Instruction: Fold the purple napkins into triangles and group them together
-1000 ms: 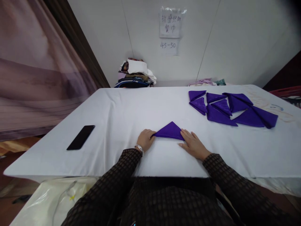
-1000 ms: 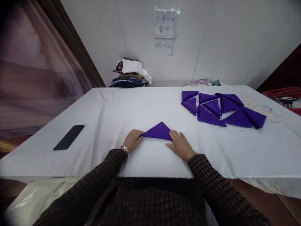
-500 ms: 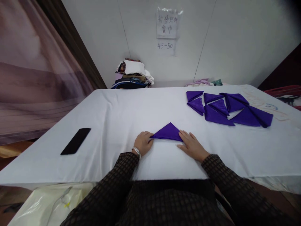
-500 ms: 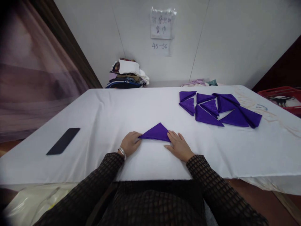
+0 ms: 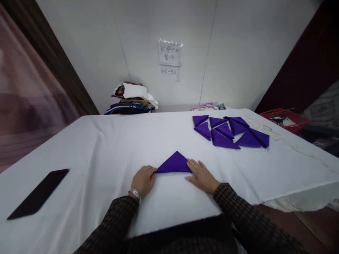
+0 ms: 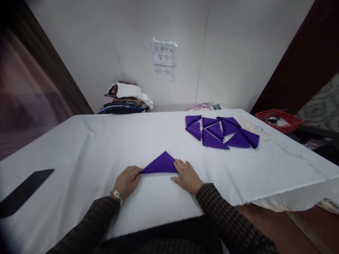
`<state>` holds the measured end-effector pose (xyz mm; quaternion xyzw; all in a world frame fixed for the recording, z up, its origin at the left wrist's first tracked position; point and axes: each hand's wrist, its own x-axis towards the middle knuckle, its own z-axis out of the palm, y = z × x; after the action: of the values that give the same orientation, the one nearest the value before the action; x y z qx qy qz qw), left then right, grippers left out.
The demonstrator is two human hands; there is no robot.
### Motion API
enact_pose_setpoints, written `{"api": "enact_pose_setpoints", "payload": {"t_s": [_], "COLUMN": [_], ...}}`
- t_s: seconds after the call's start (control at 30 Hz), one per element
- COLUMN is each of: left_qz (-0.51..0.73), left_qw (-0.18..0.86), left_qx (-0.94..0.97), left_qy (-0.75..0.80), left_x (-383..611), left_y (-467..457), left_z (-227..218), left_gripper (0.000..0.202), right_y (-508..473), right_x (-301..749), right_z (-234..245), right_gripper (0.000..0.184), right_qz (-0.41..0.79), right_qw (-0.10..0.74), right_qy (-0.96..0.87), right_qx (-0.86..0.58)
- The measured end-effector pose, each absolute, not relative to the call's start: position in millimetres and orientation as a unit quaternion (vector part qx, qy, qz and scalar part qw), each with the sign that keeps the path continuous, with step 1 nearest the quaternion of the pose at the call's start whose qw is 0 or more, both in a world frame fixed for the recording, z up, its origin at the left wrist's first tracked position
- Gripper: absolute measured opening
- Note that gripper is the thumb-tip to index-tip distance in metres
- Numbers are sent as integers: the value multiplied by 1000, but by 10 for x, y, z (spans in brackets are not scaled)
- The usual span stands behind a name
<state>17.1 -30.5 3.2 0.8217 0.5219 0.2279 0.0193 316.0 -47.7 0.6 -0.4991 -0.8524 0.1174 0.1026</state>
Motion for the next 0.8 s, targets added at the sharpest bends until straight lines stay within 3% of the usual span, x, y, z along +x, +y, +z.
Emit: {"api": "enact_pose_setpoints", "payload": {"t_s": [0.17, 0.47, 0.8], "left_qz": [252, 101, 96], "left_qw": [36, 21, 18], "left_qx": [851, 917, 916], "left_qy": [459, 386, 390], "left_x": [396, 1060, 1016], "left_y": [-262, 15, 67], "left_z": [152, 22, -123], "left_gripper": [38, 64, 66], "right_y": [-482, -483, -533], "right_x": [3140, 3115, 3184], "right_z": [39, 82, 111], "right_gripper": [67, 69, 66], "right_qz": [124, 124, 132], "right_qw": [103, 105, 97], "right_qy": [-852, -849, -851], "right_qx": [-498, -502, -498]}}
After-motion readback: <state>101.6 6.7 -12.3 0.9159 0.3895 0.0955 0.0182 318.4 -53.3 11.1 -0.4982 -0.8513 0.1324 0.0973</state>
